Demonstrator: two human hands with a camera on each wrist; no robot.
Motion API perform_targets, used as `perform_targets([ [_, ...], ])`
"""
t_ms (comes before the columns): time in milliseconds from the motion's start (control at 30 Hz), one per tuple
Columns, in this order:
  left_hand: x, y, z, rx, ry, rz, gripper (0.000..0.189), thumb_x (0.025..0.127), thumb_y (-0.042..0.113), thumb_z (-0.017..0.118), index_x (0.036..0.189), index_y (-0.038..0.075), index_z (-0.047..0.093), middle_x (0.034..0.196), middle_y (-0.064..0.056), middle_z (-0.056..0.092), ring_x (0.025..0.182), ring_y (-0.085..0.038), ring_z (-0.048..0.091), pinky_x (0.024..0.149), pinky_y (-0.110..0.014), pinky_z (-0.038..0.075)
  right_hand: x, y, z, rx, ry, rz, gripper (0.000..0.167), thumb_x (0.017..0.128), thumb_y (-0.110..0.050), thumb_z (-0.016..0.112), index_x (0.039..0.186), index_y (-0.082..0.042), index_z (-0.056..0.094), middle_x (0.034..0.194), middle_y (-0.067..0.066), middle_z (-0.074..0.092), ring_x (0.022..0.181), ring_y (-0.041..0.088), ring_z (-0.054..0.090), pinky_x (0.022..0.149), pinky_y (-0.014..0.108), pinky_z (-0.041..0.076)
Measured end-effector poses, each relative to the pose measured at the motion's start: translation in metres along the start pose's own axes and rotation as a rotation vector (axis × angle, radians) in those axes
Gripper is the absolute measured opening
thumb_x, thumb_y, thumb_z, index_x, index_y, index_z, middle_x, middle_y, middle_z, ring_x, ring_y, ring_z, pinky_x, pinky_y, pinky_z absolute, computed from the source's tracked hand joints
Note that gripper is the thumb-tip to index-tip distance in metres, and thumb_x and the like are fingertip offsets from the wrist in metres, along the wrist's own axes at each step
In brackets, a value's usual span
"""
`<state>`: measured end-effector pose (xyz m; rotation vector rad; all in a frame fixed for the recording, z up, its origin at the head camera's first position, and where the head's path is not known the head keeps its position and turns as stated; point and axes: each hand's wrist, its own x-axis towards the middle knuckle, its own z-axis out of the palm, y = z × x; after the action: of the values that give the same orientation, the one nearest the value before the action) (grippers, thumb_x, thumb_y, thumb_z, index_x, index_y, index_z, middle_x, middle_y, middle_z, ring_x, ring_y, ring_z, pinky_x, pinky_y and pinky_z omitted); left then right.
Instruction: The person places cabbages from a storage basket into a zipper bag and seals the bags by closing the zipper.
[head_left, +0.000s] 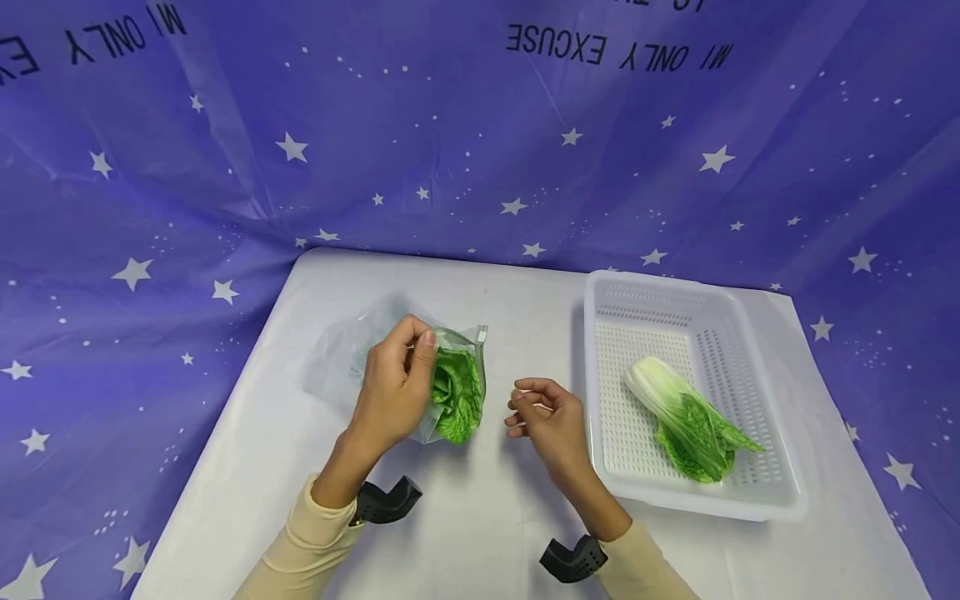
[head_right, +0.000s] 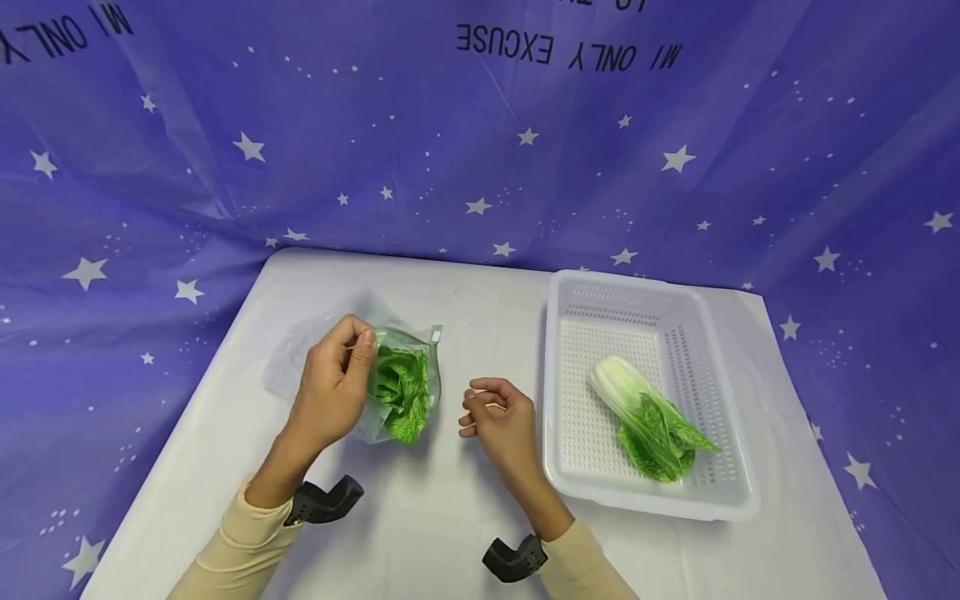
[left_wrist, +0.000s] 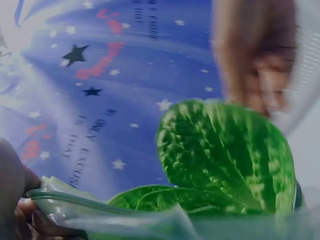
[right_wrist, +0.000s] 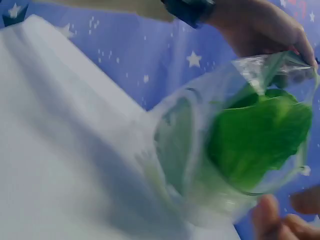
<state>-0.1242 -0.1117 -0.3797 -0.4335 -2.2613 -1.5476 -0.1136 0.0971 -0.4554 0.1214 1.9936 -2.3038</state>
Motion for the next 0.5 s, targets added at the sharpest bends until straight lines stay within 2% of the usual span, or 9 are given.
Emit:
perform_targets([
  [100,0.009,0.010,-0.009,-0.087,0.007,-0.040,0.024,0.106,0.013,0.043,0.087,0.002,0.052,0.056,0.001,0.033,0.041,-0.014,0.032,0.039,-0.029,0.027,0.001,-0.002,0.008,-0.119,-0.111,0.068,0.018,0.091,-0.003,0.067,0.108,0.003,0.066,0.090,0.023,0.065,0.066,0.028,0.068,0.054,0.034,0.056],
  [167,0.015,0.016,-0.013,-0.116,-0.003,-0.041,0.025,0.106,0.014,0.041,0.087,0.001,0.052,0.056,-0.002,0.033,0.041,-0.015,0.032,0.039,-0.029,0.028,0.003,-0.005,0.014,-0.188,-0.151,0.075,0.017,0.091,-0.005,0.066,0.106,0.003,0.068,0.087,0.018,0.067,0.067,0.031,0.068,0.053,0.034,0.055],
  [267,0.021,0.022,-0.015,-0.141,-0.001,-0.035,0.027,0.106,0.017,0.042,0.086,0.002,0.052,0.057,-0.004,0.037,0.043,-0.018,0.034,0.041,-0.030,0.029,0.008,-0.009,0.020,-0.276,-0.154,0.058,0.015,0.092,-0.003,0.060,0.103,0.004,0.067,0.081,0.014,0.068,0.064,0.033,0.068,0.053,0.037,0.056],
  [367,0.027,0.023,-0.019,-0.149,0.014,-0.032,0.027,0.106,0.016,0.042,0.086,0.001,0.052,0.059,-0.006,0.038,0.044,-0.018,0.034,0.041,-0.029,0.029,0.015,-0.017,0.022,-0.383,-0.164,0.037,0.015,0.091,-0.001,0.055,0.091,0.003,0.069,0.071,0.012,0.068,0.059,0.032,0.068,0.051,0.037,0.055],
  [433,0.031,0.023,-0.022,-0.136,0.029,-0.034,0.027,0.106,0.016,0.042,0.085,0.001,0.052,0.060,-0.007,0.038,0.045,-0.018,0.034,0.042,-0.029,0.028,0.022,-0.030,0.021,-0.456,-0.176,0.001,0.017,0.090,-0.002,0.055,0.082,0.002,0.070,0.065,0.010,0.067,0.054,0.027,0.067,0.049,0.034,0.054],
  [500,0.035,0.024,-0.027,-0.108,0.056,-0.031,0.027,0.105,0.014,0.043,0.084,0.001,0.052,0.061,-0.006,0.039,0.045,-0.016,0.034,0.042,-0.028,0.029,0.028,-0.052,0.018,-0.519,-0.169,-0.071,0.019,0.087,-0.002,0.056,0.074,0.001,0.069,0.060,0.008,0.065,0.051,0.024,0.065,0.047,0.032,0.053],
])
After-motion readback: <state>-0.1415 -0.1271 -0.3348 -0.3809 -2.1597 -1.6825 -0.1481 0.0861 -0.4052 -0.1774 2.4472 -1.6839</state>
